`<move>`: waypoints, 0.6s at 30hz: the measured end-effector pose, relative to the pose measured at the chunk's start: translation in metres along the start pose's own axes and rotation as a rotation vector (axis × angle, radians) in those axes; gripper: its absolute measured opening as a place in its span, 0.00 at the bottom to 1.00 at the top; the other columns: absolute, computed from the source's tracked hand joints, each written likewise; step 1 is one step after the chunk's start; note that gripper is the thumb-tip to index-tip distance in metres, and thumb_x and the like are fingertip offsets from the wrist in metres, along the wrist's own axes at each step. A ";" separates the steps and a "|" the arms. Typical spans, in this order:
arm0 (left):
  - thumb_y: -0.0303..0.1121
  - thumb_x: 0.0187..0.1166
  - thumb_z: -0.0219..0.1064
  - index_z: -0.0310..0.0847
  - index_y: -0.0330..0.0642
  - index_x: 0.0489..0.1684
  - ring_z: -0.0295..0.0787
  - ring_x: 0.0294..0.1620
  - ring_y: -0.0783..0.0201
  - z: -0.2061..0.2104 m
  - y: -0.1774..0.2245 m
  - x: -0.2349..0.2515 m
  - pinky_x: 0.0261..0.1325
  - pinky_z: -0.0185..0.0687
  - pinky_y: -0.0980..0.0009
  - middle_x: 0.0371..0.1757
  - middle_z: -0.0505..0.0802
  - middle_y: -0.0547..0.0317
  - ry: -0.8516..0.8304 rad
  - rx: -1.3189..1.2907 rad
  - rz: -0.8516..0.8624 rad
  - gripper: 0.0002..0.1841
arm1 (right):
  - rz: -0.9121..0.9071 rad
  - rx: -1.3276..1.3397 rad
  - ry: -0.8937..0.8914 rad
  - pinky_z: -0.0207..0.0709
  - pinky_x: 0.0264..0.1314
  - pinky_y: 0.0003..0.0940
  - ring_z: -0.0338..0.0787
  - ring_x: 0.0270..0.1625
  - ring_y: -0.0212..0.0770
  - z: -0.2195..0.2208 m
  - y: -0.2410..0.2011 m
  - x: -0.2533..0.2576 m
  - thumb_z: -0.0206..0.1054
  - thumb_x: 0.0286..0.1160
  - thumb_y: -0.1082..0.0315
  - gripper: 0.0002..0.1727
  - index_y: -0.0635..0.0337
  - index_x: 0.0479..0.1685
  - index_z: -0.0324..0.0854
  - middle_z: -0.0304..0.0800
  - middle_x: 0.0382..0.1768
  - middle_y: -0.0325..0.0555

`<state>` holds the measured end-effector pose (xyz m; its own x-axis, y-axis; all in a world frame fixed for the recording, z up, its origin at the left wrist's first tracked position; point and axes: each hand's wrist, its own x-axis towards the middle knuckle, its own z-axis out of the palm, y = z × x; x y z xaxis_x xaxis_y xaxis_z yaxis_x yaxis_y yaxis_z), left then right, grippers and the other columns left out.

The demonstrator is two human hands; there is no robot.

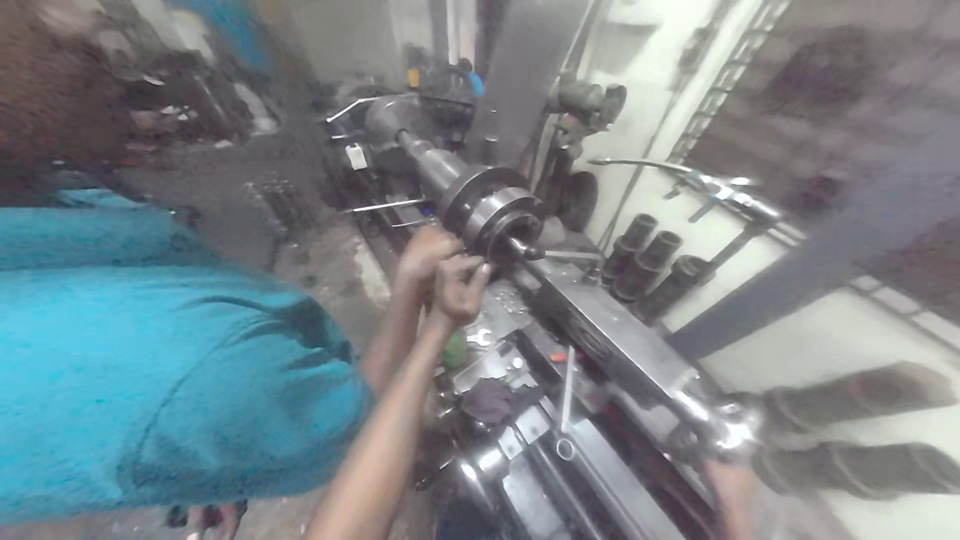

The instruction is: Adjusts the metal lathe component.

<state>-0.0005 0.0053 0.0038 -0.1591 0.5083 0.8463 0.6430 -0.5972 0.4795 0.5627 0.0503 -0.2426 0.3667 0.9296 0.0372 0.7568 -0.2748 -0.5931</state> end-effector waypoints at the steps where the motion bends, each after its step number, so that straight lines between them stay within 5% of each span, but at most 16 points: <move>1: 0.38 0.79 0.54 0.81 0.37 0.15 0.73 0.17 0.74 -0.001 0.001 0.001 0.25 0.71 0.73 0.14 0.79 0.64 -0.001 0.000 0.001 0.22 | 0.024 0.011 -0.015 0.76 0.50 0.74 0.89 0.43 0.67 -0.004 -0.009 -0.007 0.74 0.63 0.63 0.16 0.72 0.34 0.87 0.90 0.36 0.68; 13: 0.40 0.78 0.54 0.83 0.37 0.15 0.75 0.17 0.72 0.001 0.009 0.001 0.26 0.73 0.71 0.14 0.81 0.61 0.041 0.055 -0.039 0.22 | 0.068 0.041 -0.093 0.76 0.49 0.67 0.87 0.38 0.60 -0.024 -0.038 -0.043 0.65 0.80 0.57 0.22 0.72 0.36 0.87 0.89 0.33 0.64; 18: 0.45 0.81 0.52 0.81 0.40 0.13 0.73 0.17 0.71 0.000 0.011 0.002 0.26 0.70 0.70 0.13 0.79 0.62 0.031 0.054 -0.030 0.25 | -0.035 0.050 -0.052 0.78 0.43 0.70 0.89 0.33 0.61 -0.010 -0.010 -0.035 0.64 0.77 0.52 0.25 0.71 0.30 0.89 0.89 0.27 0.63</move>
<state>0.0056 0.0000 0.0110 -0.2017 0.5055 0.8389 0.6771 -0.5470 0.4923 0.5478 0.0175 -0.2300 0.3112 0.9502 0.0172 0.7398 -0.2308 -0.6320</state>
